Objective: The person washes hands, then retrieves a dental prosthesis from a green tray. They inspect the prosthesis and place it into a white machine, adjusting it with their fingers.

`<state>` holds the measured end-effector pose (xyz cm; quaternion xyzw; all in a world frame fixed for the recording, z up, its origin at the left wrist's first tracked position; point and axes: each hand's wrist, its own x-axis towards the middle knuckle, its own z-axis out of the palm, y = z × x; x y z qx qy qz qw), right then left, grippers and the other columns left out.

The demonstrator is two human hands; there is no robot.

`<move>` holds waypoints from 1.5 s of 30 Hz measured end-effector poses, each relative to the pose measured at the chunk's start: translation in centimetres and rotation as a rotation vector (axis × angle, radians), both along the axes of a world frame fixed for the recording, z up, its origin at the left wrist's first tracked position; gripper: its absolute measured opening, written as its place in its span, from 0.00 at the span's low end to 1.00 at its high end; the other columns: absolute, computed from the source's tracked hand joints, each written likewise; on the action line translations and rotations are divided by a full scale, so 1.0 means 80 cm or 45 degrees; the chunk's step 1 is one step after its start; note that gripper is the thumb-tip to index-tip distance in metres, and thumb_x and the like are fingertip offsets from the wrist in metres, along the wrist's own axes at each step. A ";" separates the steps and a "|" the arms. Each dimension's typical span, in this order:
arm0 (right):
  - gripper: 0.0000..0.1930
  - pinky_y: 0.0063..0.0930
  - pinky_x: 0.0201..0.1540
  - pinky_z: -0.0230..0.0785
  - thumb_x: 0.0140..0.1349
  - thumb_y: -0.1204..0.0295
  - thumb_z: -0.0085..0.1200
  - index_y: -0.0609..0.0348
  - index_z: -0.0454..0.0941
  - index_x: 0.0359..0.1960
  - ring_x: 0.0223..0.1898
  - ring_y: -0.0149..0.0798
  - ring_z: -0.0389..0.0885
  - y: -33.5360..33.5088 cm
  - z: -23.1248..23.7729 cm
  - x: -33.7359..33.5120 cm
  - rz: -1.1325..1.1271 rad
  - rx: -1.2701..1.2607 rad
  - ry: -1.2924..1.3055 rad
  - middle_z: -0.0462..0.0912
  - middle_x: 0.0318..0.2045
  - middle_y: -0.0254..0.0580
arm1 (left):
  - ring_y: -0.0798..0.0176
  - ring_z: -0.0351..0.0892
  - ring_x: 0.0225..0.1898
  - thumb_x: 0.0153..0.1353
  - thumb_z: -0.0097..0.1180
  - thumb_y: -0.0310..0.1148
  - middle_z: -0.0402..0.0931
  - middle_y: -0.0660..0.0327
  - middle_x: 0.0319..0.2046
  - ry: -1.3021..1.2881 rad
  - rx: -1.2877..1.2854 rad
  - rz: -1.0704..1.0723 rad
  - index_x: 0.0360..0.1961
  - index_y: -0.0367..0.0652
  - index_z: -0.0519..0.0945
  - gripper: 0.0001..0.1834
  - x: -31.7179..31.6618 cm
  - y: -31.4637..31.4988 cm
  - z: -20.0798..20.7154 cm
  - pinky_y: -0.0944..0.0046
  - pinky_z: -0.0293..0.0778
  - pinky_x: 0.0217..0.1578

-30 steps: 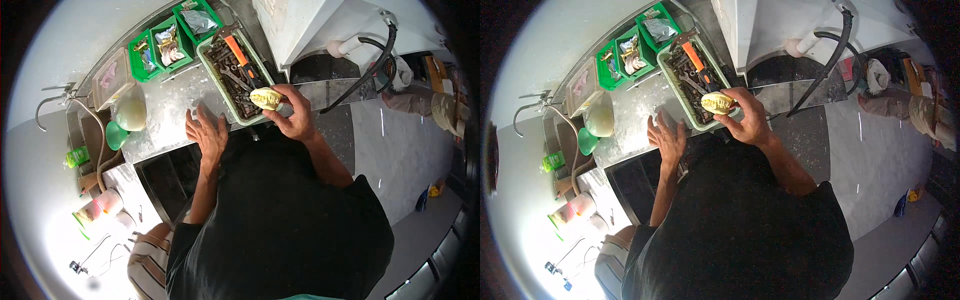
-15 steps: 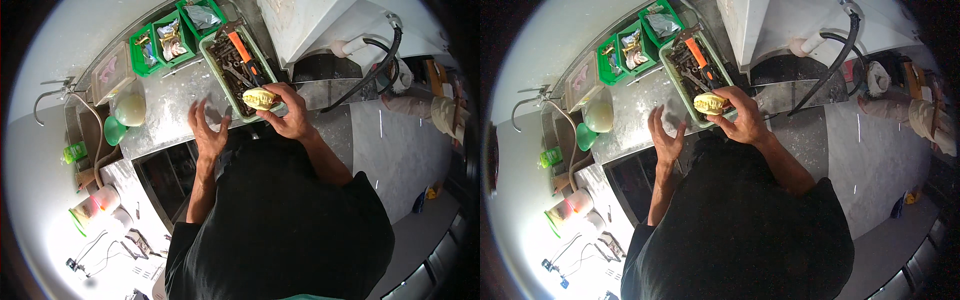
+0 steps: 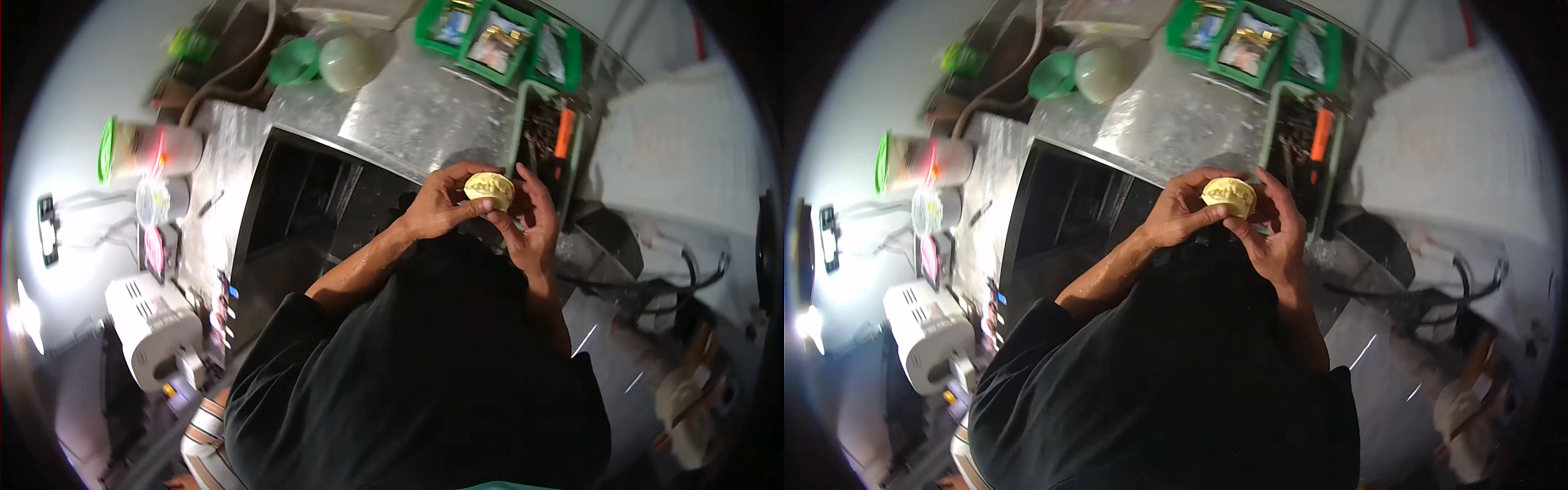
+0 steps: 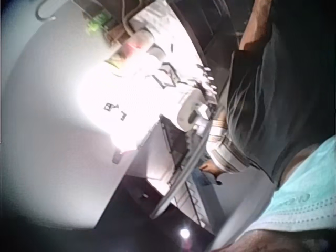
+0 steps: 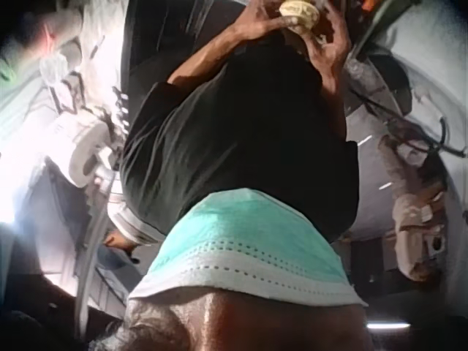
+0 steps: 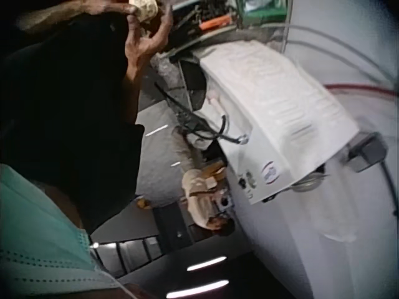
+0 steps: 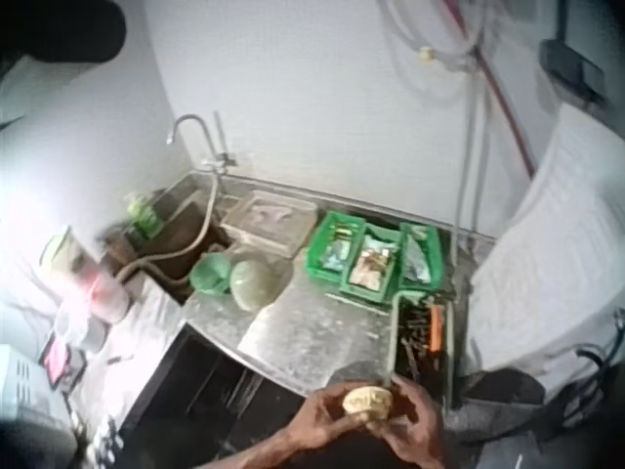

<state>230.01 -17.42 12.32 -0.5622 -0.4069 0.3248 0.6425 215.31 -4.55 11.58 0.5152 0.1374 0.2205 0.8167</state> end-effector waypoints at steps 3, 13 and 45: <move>0.37 0.27 0.46 0.82 0.61 0.66 0.75 0.64 0.70 0.69 0.46 0.34 0.86 0.032 -0.004 -0.010 0.100 -0.043 -0.065 0.84 0.50 0.44 | 0.63 0.82 0.55 0.68 0.67 0.28 0.84 0.57 0.53 -0.043 -0.150 0.152 0.64 0.35 0.75 0.25 -0.024 0.011 -0.001 0.60 0.79 0.59; 0.31 0.30 0.45 0.74 0.63 0.57 0.72 0.59 0.78 0.63 0.52 0.38 0.80 0.184 0.009 -0.134 0.302 -0.061 -0.598 0.81 0.55 0.42 | 0.69 0.83 0.48 0.73 0.62 0.39 0.84 0.62 0.47 -0.042 -0.310 0.585 0.59 0.38 0.78 0.20 -0.173 0.092 -0.016 0.64 0.81 0.49; 0.27 0.50 0.64 0.73 0.73 0.52 0.47 0.55 0.78 0.64 0.65 0.51 0.78 1.196 0.021 -0.114 -0.017 -0.489 -2.402 0.79 0.64 0.51 | 0.64 0.82 0.45 0.75 0.54 0.42 0.82 0.58 0.45 0.400 -0.446 1.867 0.57 0.34 0.77 0.21 -0.561 0.216 -0.007 0.63 0.76 0.47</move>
